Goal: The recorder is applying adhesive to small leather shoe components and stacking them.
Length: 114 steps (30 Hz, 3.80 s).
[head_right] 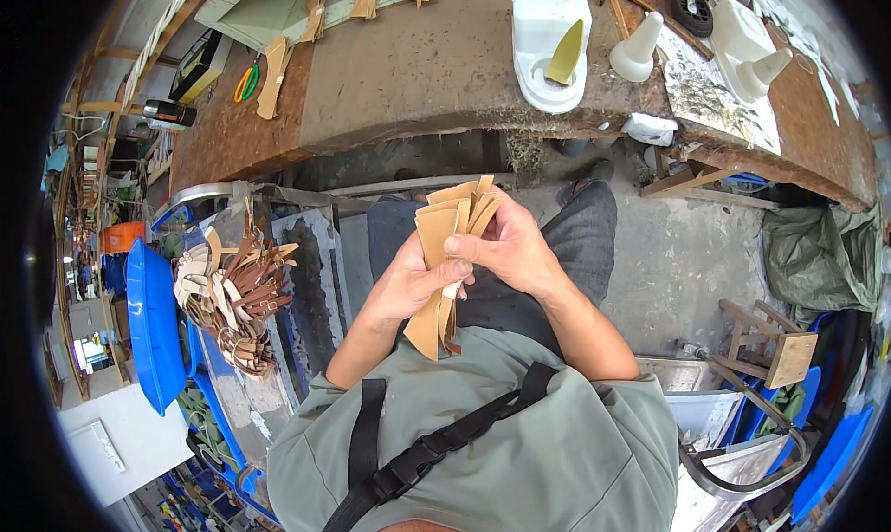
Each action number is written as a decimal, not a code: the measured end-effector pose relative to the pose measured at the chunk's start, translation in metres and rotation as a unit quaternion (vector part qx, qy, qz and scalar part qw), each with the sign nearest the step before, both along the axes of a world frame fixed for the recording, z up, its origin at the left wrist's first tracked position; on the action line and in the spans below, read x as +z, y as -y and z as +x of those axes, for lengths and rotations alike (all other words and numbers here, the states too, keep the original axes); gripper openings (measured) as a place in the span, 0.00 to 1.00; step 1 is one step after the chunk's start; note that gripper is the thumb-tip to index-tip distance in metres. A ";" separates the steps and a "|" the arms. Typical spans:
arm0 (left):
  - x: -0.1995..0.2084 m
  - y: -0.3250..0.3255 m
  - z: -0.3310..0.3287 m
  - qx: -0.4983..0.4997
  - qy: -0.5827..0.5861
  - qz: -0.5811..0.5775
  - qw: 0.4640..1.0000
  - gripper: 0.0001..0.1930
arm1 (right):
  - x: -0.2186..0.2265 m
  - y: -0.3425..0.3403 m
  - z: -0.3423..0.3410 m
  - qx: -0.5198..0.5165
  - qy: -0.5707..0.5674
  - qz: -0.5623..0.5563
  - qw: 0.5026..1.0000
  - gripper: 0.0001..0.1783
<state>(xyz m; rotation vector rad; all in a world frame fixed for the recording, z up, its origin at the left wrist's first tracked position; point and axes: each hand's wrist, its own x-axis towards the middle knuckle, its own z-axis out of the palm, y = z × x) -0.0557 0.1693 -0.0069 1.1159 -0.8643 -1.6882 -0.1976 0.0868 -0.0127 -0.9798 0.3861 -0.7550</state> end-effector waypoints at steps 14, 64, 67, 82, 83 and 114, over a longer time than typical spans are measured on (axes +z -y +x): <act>0.005 -0.010 -0.013 0.086 -0.048 0.009 0.995 0.19 | 0.007 -0.010 -0.012 0.001 -0.068 0.043 0.997 0.14; 0.016 -0.003 -0.005 0.129 -0.136 0.003 0.982 0.16 | 0.018 -0.016 -0.004 -0.016 0.030 0.109 0.993 0.12; 0.010 -0.002 -0.005 0.103 -0.054 -0.092 0.989 0.16 | 0.021 -0.019 -0.002 -0.040 0.015 0.125 0.991 0.12; 0.017 0.002 -0.012 0.132 -0.091 -0.031 0.987 0.19 | 0.016 -0.003 -0.006 -0.099 0.003 0.044 0.994 0.08; 0.014 0.002 -0.011 0.133 -0.093 -0.032 0.986 0.19 | 0.020 -0.003 -0.007 -0.096 0.008 0.092 0.991 0.08; 0.043 0.026 0.019 -0.121 0.005 0.003 0.993 0.10 | 0.052 -0.001 -0.025 -0.035 -0.266 -0.044 0.962 0.08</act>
